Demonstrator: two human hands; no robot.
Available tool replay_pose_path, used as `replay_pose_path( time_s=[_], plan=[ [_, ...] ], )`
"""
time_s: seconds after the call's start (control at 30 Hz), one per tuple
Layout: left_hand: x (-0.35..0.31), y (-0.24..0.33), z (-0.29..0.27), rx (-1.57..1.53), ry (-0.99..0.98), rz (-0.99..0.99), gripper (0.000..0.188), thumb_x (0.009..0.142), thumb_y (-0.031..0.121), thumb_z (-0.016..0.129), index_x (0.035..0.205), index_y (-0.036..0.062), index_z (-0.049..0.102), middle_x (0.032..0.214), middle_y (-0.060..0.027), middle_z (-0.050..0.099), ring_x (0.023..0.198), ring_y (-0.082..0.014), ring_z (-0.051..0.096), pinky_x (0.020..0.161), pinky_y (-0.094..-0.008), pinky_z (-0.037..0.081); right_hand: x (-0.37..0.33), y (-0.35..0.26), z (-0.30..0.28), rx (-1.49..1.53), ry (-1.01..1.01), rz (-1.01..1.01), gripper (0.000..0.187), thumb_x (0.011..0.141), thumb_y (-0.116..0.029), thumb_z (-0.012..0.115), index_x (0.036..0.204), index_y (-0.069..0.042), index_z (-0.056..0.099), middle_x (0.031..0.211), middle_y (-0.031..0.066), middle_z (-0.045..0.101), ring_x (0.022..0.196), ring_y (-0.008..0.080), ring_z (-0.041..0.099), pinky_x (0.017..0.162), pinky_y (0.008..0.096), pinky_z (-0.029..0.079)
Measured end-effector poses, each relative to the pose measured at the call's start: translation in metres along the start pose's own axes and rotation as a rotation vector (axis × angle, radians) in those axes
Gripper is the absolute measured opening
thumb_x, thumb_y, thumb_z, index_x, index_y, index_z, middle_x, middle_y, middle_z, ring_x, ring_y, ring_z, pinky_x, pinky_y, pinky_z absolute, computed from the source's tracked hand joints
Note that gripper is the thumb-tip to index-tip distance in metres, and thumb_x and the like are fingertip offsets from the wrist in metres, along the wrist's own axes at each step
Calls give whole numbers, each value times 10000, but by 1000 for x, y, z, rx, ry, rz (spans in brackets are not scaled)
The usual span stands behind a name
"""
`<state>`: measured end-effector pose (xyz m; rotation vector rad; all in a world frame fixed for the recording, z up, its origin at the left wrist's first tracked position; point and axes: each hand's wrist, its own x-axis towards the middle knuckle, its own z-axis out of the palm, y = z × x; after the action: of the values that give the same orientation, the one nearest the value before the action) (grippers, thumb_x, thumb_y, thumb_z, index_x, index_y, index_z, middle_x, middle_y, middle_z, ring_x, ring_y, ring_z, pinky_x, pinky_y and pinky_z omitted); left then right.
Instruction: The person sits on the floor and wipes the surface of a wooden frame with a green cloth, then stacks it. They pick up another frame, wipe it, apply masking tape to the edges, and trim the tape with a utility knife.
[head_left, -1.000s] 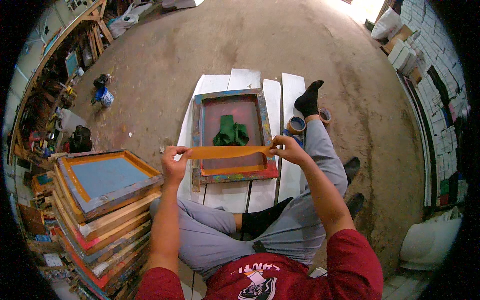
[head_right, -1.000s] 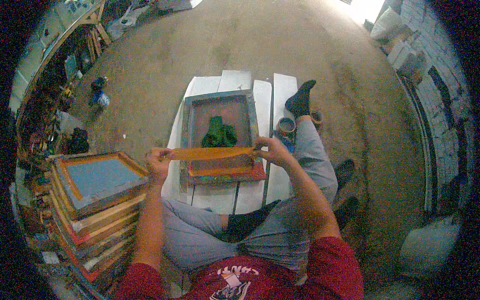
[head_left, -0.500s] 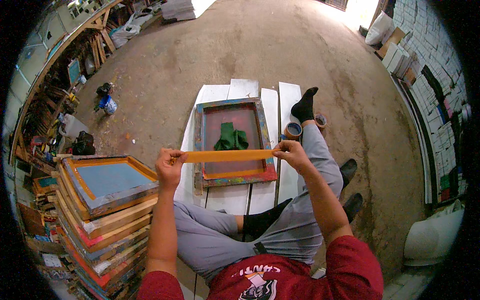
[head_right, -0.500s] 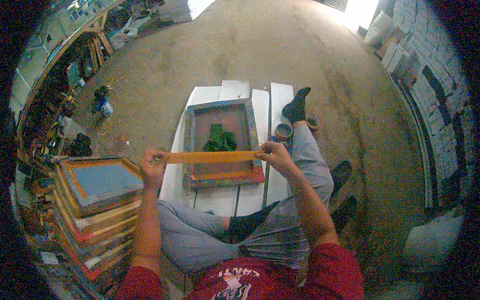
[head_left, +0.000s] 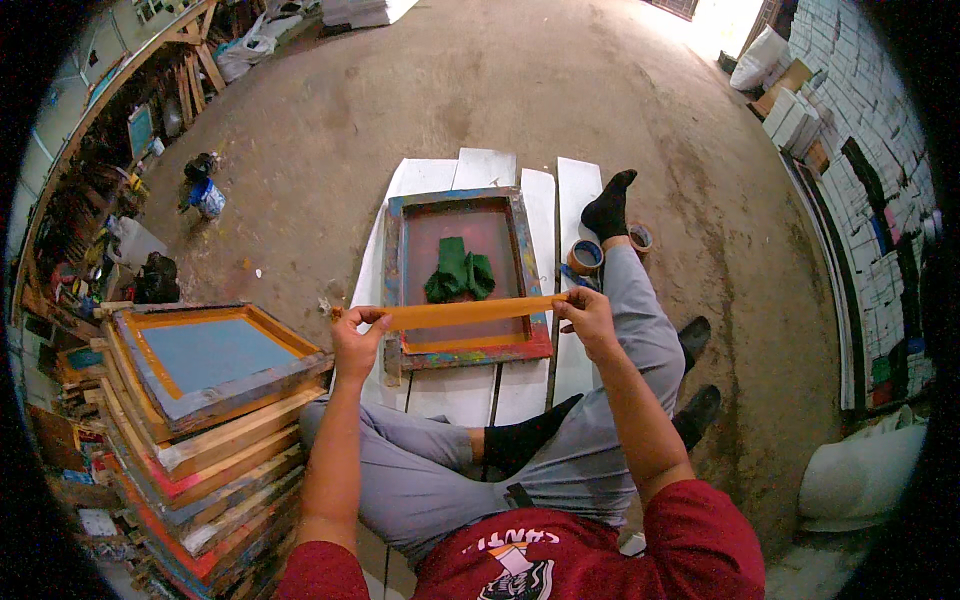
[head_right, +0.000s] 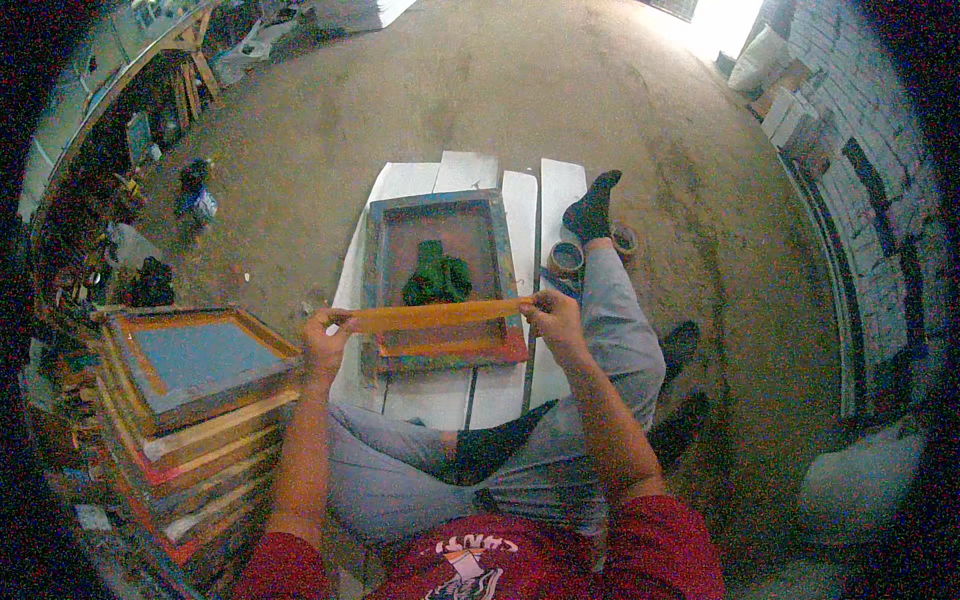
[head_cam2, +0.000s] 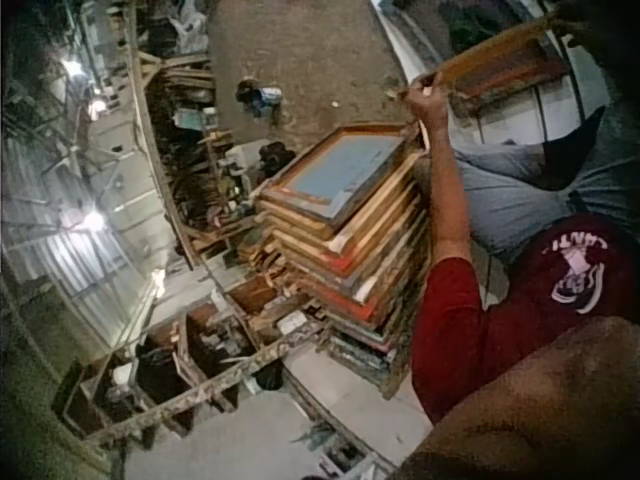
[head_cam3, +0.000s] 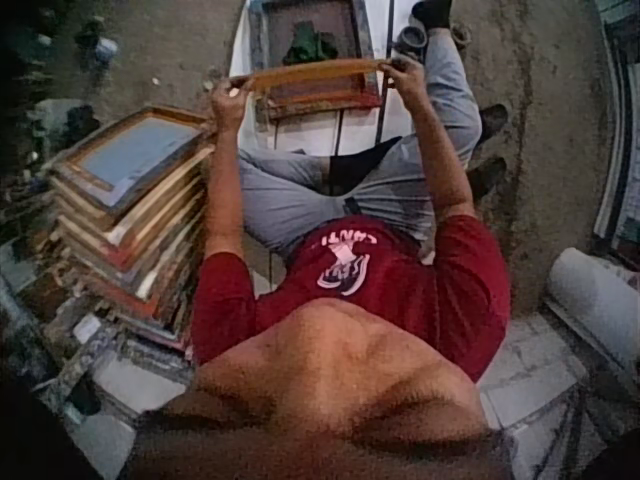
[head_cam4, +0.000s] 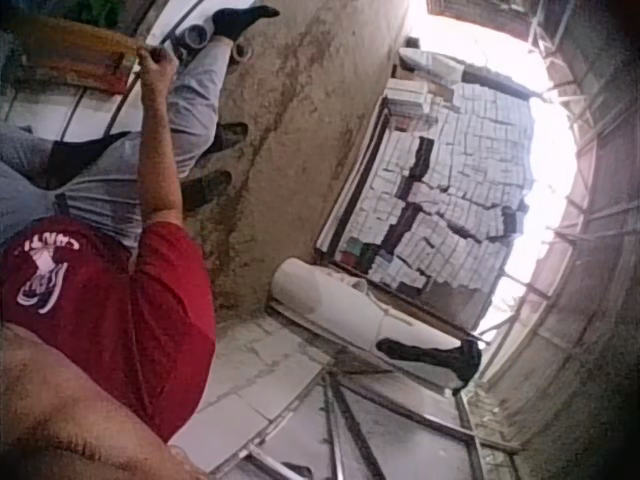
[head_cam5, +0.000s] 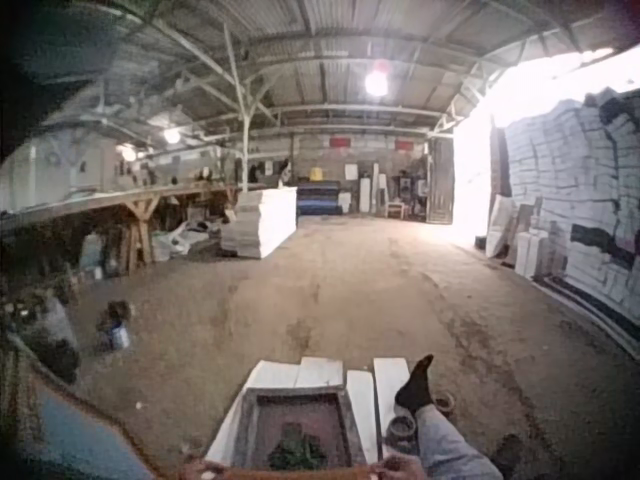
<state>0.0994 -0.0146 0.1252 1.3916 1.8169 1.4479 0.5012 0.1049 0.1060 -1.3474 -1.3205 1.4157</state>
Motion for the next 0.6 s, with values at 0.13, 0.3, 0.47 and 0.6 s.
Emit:
replay_pose_path(
  time_s=[0.13, 0.3, 0.47, 0.6],
  plan=[
    [0, -18, 6, 5, 0, 6, 177, 866, 111, 845, 979, 1, 765, 918, -70, 748, 874, -160, 684, 841, -323, 544, 0, 3, 4, 17, 45, 3, 142, 923, -98, 782, 999, 9, 727, 839, 70, 717, 719, 117, 662, 576, 278, 545],
    [7, -44, 14, 43, -23, -36, 210, 852, 123, 857, 1005, 10, 771, 953, -88, 742, 899, -179, 692, 839, -330, 549, 15, 34, -1, -168, 87, -100, 154, 944, -98, 775, 1005, 20, 697, 837, 62, 713, 684, 113, 655, 579, 267, 534],
    [16, -50, 19, 51, -47, -126, 264, 838, 137, 867, 1052, 16, 770, 832, -74, 744, 769, -168, 698, 779, -338, 553, 28, 62, 10, -321, 137, -190, 106, 938, -31, 757, 962, 53, 698, 795, 59, 696, 601, 101, 609, 535, 272, 504],
    [17, -57, 10, 129, -134, -217, 285, 813, 150, 873, 995, 24, 692, 829, -56, 707, 831, -191, 690, 824, -359, 531, 25, 40, 31, -411, 93, -233, 224, 929, -19, 756, 1124, 5, 647, 749, 59, 679, 575, 101, 603, 499, 277, 453]
  ],
)
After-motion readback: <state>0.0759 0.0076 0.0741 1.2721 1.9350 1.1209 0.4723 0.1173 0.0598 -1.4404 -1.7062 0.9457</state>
